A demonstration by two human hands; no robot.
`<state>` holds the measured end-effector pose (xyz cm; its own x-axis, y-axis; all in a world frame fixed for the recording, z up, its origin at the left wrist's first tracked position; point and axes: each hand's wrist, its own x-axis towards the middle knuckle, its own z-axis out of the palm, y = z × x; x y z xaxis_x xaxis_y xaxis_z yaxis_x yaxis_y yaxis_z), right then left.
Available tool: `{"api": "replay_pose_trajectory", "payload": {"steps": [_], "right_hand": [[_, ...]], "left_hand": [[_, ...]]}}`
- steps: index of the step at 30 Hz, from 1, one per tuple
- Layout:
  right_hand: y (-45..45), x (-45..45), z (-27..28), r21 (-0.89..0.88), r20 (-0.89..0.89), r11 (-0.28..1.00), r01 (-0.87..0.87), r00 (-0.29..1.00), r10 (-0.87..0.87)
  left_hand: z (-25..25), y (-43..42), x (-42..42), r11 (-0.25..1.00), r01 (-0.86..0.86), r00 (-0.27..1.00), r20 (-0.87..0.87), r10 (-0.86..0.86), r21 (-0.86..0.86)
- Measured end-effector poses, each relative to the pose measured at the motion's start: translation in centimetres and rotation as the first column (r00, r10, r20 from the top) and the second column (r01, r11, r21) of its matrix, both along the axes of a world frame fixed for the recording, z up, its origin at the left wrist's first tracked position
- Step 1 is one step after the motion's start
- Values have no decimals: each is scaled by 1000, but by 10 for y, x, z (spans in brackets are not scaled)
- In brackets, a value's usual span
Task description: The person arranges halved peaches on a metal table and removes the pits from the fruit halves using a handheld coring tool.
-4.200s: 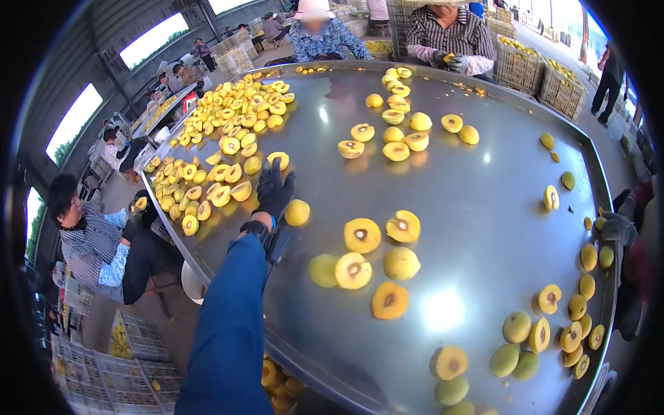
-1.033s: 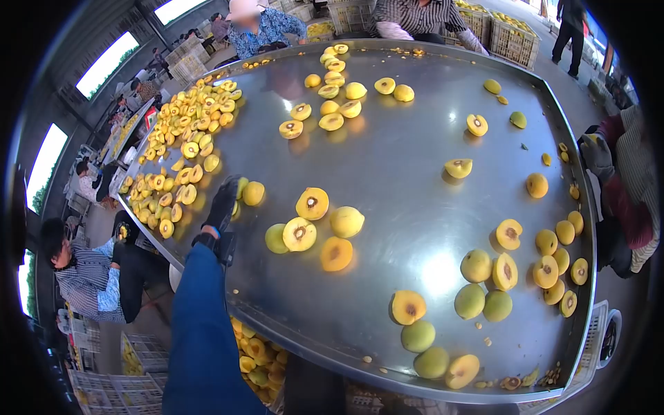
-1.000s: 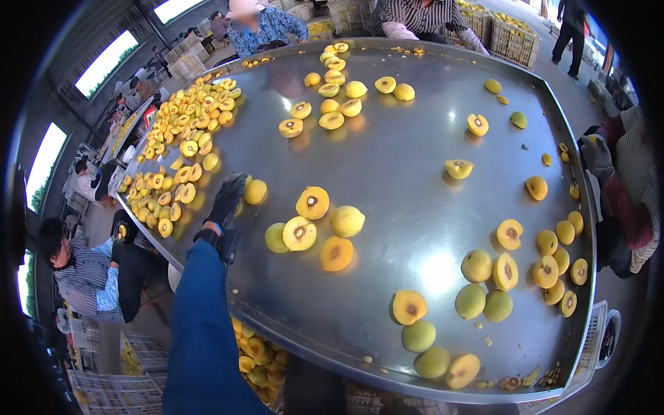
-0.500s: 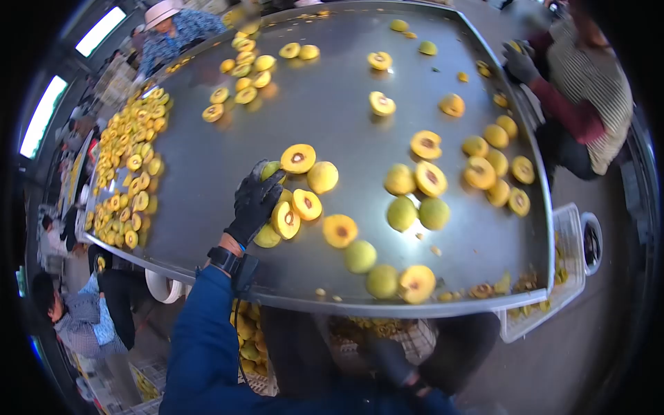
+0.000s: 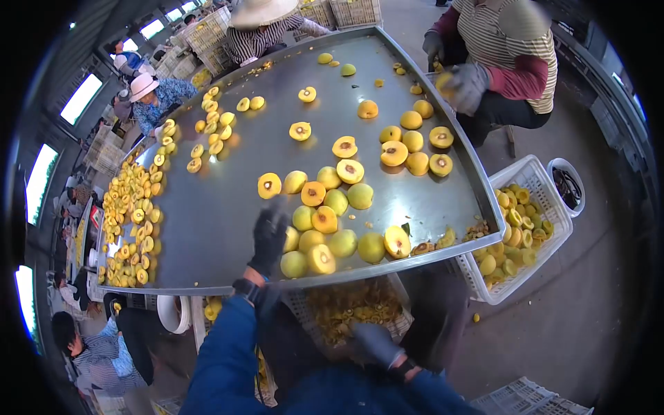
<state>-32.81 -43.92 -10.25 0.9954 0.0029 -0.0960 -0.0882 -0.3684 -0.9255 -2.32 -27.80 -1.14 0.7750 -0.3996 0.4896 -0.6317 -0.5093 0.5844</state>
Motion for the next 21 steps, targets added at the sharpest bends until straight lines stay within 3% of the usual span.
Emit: {"api": "replay_pose_trajectory", "payload": {"steps": [1,4,6,7,8,9,11,13,15,17,18,20,21], "right_hand": [[-2,-4,5,-20,-22,1000,-24,999,24],[-17,-6,20,-208,-114,956,-207,976,187],[-12,-4,-6,21,-83,997,-75,994,76],[-13,-2,2,35,-135,996,-84,987,88],[-13,2,12,-9,-160,993,-120,980,117],[-14,5,22,-52,-184,986,-159,972,147],[-15,12,37,-251,-169,929,-272,957,235],[-12,19,58,-51,-270,970,-237,938,215],[-9,18,72,-73,-194,973,-220,960,203],[-8,20,81,-307,101,930,-201,965,242],[-8,27,86,-227,222,971,-79,966,131],[-10,47,103,-10,407,989,146,904,-130],[-13,55,116,134,291,975,177,933,-210]], "left_hand": [[12,-1,12,996,-88,995,52,90,-33],[-4,7,79,855,-473,878,198,436,214],[-39,12,118,811,-543,839,105,534,217],[-36,12,127,837,-441,848,-156,507,324],[-32,3,123,836,-407,859,-157,487,367],[-50,2,125,907,-372,925,0,380,197],[-43,-7,112,969,-190,972,168,164,157],[-30,-7,98,985,-133,991,31,131,105],[-18,-1,75,988,-153,983,-109,148,-32],[2,7,47,950,-223,966,-179,186,-218],[14,12,29,925,-223,938,-327,116,-309],[52,10,-28,883,-204,905,-425,6,-422],[64,10,-56,873,-189,881,-471,-51,-449]]}}
